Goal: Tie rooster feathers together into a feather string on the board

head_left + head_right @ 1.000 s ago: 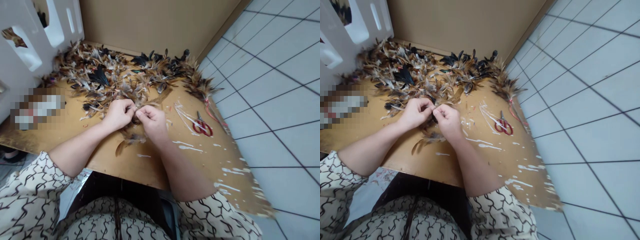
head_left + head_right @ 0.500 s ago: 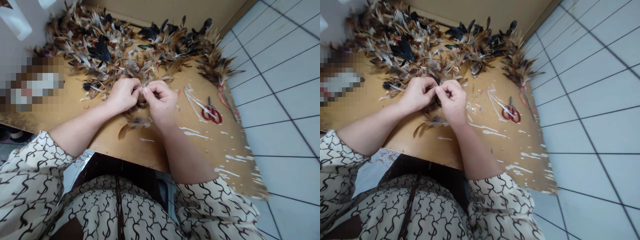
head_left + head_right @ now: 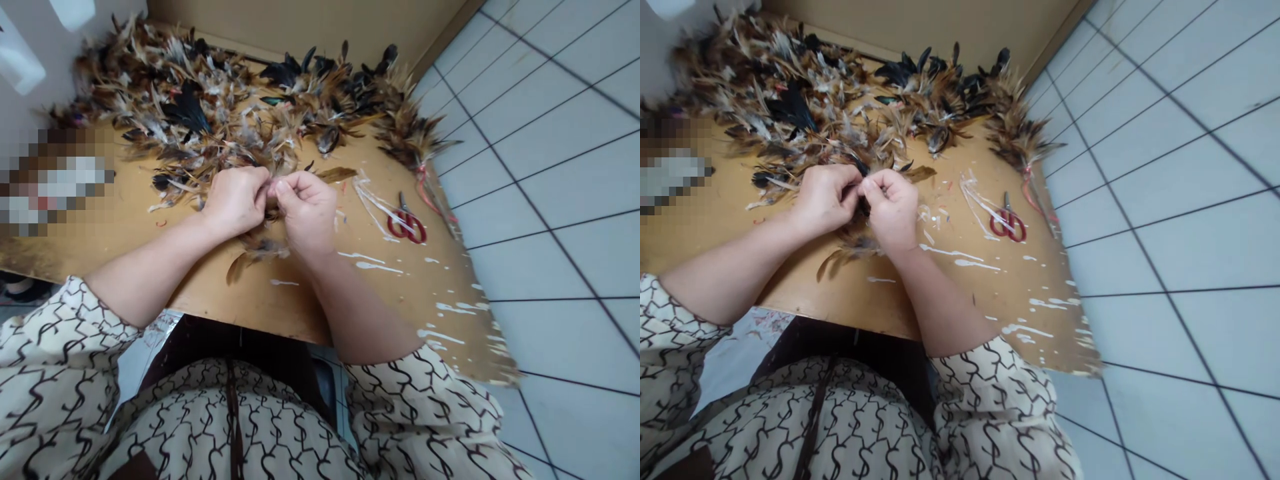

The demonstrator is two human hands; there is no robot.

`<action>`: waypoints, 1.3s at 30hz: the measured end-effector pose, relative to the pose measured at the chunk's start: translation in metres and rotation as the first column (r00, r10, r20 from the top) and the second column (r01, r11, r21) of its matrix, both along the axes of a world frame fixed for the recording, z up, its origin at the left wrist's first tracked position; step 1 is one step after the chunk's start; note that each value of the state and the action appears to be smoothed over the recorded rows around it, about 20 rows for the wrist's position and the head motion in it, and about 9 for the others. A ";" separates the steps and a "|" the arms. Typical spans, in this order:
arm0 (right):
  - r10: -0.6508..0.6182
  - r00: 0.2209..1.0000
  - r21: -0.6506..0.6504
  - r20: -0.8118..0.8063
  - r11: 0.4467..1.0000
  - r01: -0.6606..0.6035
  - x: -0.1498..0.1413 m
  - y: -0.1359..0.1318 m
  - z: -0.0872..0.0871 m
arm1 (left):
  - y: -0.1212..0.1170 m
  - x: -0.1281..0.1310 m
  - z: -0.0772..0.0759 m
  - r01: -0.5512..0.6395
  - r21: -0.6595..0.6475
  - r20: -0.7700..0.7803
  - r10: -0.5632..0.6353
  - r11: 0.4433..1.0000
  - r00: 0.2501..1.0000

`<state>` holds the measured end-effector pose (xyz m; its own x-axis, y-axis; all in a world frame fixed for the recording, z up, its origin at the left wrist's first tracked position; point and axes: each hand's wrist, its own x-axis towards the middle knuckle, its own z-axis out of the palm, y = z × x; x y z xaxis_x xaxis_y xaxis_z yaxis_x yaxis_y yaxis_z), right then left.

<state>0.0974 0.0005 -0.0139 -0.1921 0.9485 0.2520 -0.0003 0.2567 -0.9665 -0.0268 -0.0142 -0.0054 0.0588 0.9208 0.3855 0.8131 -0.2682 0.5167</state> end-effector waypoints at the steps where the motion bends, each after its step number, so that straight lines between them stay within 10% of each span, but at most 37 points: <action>1: -0.005 1.000 -0.022 -0.014 1.000 0.005 -0.001 0.001 -0.001 | 0.000 0.000 0.000 0.000 0.002 -0.026 0.000 1.000 1.000; 16: 0.013 0.938 -0.336 -0.347 0.932 -0.137 0.014 0.022 0.002 | 0.001 0.007 -0.006 0.188 -0.024 0.387 -0.164 0.982 0.907; 39: 0.212 0.952 -0.356 -0.219 0.891 -0.280 0.017 0.018 0.003 | 0.007 -0.008 -0.006 0.222 0.013 -0.107 -0.219 0.975 0.970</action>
